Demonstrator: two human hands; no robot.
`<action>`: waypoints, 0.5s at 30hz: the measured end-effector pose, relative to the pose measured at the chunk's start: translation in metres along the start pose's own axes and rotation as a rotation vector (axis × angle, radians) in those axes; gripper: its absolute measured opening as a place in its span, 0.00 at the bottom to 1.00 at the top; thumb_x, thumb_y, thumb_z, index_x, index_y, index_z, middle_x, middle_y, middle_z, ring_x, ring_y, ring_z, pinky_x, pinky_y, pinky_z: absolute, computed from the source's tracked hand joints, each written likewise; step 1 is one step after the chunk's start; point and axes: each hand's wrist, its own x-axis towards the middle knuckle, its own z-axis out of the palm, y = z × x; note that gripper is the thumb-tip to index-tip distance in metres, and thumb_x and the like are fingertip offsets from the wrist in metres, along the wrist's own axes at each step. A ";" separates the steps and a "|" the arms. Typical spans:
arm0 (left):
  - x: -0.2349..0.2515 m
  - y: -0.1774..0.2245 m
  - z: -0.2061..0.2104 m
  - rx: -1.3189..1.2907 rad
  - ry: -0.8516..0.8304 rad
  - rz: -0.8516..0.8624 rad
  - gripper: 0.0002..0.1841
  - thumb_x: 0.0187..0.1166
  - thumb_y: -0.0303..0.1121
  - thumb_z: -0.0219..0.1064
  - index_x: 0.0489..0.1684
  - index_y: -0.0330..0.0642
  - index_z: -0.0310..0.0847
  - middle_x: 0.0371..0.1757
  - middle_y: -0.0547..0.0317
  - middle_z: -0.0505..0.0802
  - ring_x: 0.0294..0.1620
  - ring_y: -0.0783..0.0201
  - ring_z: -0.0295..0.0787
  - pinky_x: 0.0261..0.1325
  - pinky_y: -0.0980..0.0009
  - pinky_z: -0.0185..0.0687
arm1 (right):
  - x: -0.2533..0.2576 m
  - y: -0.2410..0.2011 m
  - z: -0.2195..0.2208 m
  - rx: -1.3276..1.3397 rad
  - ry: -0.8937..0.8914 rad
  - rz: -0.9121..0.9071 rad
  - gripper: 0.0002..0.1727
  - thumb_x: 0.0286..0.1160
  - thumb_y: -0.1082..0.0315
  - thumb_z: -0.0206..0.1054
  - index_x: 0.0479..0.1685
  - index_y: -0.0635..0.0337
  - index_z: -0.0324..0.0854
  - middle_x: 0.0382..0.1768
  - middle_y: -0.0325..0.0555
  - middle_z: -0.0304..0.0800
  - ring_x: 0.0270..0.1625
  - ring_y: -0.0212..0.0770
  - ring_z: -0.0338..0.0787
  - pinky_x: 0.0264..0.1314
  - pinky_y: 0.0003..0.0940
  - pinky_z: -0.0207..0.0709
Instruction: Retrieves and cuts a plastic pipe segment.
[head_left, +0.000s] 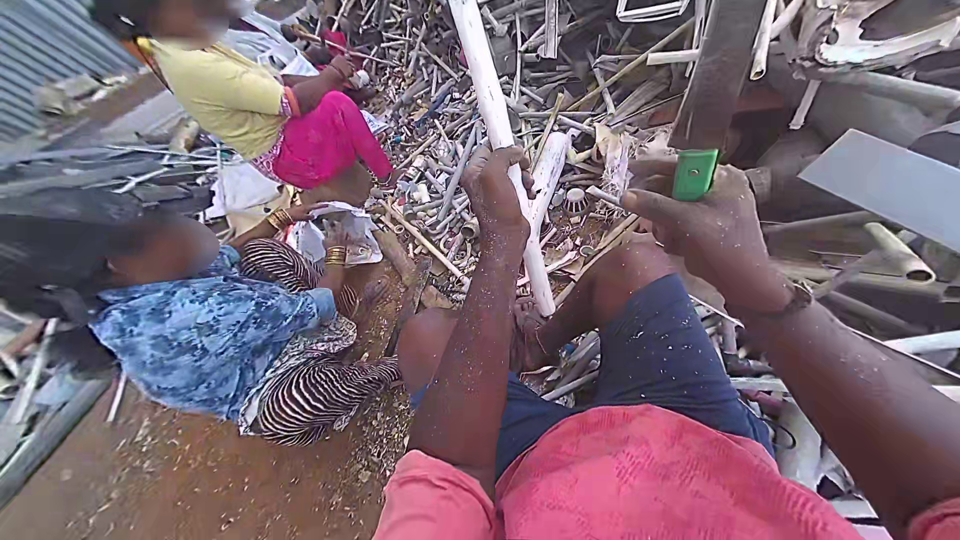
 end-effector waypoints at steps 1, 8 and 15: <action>0.000 0.003 0.004 -0.138 -0.011 -0.045 0.08 0.84 0.26 0.50 0.36 0.39 0.74 0.18 0.60 0.80 0.10 0.68 0.74 0.12 0.74 0.75 | -0.011 0.004 0.011 0.127 -0.070 0.131 0.22 0.72 0.63 0.77 0.67 0.49 0.86 0.36 0.36 0.95 0.14 0.28 0.75 0.12 0.23 0.67; -0.012 0.015 0.015 -0.486 -0.083 0.041 0.19 0.85 0.37 0.39 0.19 0.48 0.66 0.11 0.64 0.73 0.08 0.66 0.70 0.16 0.69 0.75 | -0.032 0.037 0.044 0.179 -0.104 0.279 0.17 0.75 0.64 0.76 0.61 0.54 0.87 0.25 0.43 0.91 0.19 0.35 0.85 0.21 0.29 0.82; 0.027 0.101 -0.031 -0.498 -0.025 0.344 0.23 0.90 0.43 0.36 0.21 0.46 0.65 0.08 0.62 0.67 0.06 0.64 0.64 0.12 0.68 0.71 | -0.005 0.070 0.004 -0.278 0.011 0.165 0.20 0.76 0.50 0.75 0.59 0.51 0.85 0.28 0.46 0.89 0.20 0.43 0.85 0.23 0.43 0.79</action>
